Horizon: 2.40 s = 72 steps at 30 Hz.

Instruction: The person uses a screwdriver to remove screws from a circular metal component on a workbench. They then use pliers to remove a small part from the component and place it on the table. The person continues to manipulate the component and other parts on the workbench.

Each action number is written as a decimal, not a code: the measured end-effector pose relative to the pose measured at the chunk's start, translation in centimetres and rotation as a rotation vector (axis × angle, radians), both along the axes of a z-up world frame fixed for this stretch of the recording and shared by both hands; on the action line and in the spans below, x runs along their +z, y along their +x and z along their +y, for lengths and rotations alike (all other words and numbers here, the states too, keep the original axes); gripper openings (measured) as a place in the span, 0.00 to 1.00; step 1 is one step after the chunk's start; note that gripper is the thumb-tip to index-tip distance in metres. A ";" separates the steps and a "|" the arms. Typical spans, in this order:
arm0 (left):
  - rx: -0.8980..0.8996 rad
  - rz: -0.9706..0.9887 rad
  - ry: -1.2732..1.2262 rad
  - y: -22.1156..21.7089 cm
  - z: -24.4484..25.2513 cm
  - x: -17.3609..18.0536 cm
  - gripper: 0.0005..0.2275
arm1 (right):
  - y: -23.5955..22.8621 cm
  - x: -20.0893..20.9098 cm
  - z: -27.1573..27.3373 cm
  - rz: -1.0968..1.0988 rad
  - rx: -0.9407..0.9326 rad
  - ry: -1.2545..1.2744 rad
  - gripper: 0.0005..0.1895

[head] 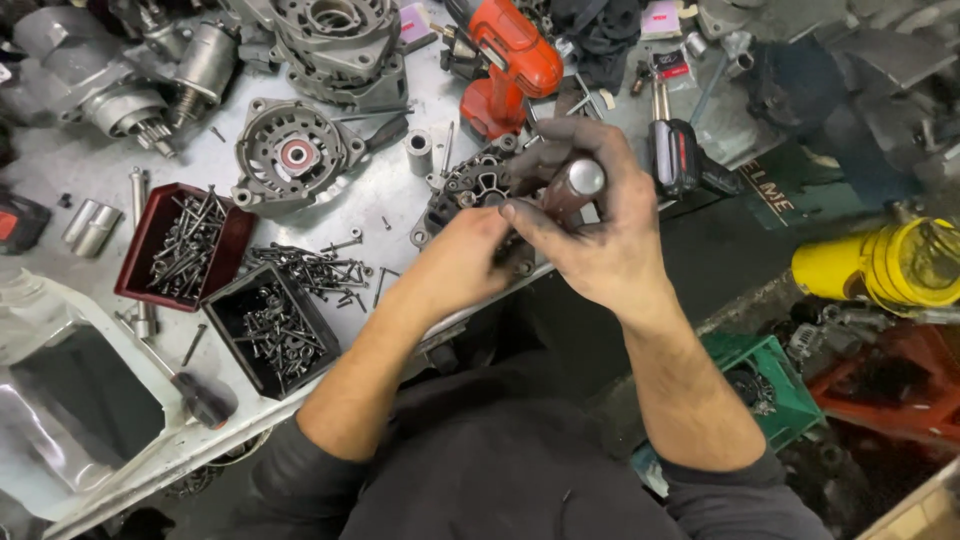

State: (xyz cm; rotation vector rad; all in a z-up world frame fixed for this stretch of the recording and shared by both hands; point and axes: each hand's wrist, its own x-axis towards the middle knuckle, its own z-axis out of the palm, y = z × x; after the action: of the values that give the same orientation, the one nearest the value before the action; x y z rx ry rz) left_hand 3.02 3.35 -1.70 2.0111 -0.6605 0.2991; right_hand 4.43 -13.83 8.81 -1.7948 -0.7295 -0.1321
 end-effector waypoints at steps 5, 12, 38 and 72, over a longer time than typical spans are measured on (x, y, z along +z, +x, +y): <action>0.235 0.415 0.111 -0.5 -0.6 3.1 0.17 | -0.1 -0.4 0.2 0.102 -0.007 0.057 0.32; -0.030 0.043 -0.016 -0.4 1.5 3.1 0.19 | 0.2 -1.4 -0.1 0.120 -0.021 0.150 0.25; 0.102 0.069 0.460 -0.1 1.4 2.7 0.21 | 0.6 -2.7 -1.0 0.203 -0.111 0.142 0.16; 0.101 0.120 0.503 -0.2 0.4 3.6 0.13 | 14.1 -23.7 -14.7 -0.065 -0.611 -0.440 0.23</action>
State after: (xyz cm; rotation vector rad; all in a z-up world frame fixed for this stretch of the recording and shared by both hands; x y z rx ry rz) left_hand 2.78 3.74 1.91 2.5249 -0.5986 0.0709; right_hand 18.54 -28.49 -14.87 -2.4038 -0.2365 -0.4657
